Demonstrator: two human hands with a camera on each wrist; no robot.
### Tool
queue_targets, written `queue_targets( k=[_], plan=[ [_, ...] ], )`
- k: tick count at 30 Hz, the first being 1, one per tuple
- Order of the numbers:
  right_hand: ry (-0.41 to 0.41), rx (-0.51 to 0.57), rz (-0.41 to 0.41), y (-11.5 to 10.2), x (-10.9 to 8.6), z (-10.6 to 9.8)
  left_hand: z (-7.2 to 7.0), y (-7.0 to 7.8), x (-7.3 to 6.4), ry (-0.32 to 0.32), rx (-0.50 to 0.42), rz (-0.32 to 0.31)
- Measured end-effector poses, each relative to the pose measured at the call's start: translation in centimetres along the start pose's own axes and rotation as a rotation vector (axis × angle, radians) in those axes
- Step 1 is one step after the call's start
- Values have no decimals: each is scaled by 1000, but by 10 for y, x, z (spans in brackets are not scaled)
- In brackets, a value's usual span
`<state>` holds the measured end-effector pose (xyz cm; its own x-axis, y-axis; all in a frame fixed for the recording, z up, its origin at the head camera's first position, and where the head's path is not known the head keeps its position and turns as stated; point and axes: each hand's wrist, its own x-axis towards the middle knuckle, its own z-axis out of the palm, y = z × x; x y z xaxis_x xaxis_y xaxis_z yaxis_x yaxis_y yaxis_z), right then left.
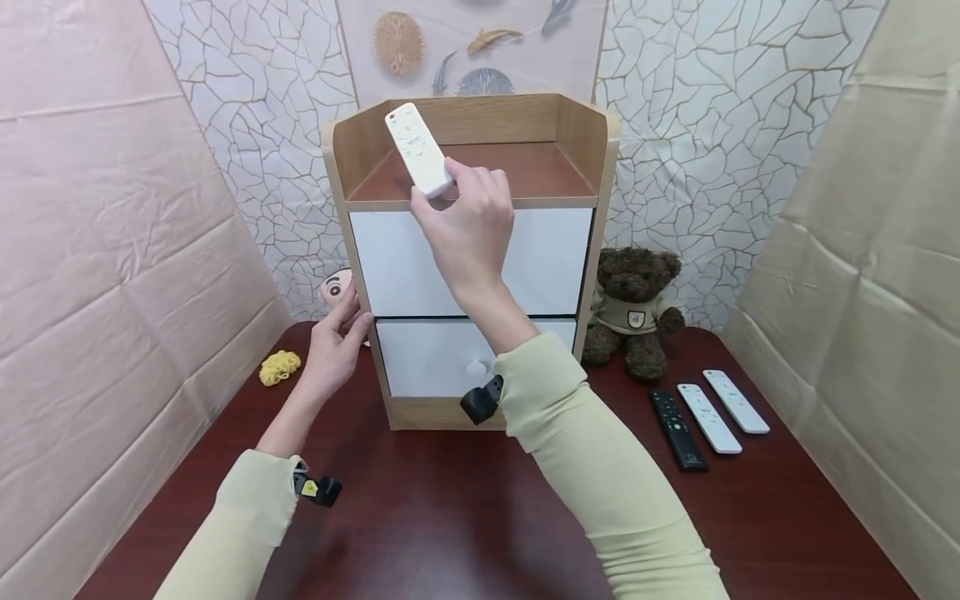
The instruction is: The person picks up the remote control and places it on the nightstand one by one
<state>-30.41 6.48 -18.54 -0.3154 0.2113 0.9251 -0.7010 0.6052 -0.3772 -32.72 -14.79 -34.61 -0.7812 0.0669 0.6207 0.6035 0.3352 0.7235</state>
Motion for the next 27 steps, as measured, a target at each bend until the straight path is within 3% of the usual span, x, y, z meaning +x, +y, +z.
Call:
queue_targets(
  k=[8,13,27],
  plan=[
    [-139,-139,114,-12,15,12,-1,2,-1,-25,-18,-34],
    [-192,-167,157,-15,19,19,0,2,-1,-22,-20,-45],
    [-349,-375,288,-14,32,28,2,1,-2,-16,-18,-42]
  ],
)
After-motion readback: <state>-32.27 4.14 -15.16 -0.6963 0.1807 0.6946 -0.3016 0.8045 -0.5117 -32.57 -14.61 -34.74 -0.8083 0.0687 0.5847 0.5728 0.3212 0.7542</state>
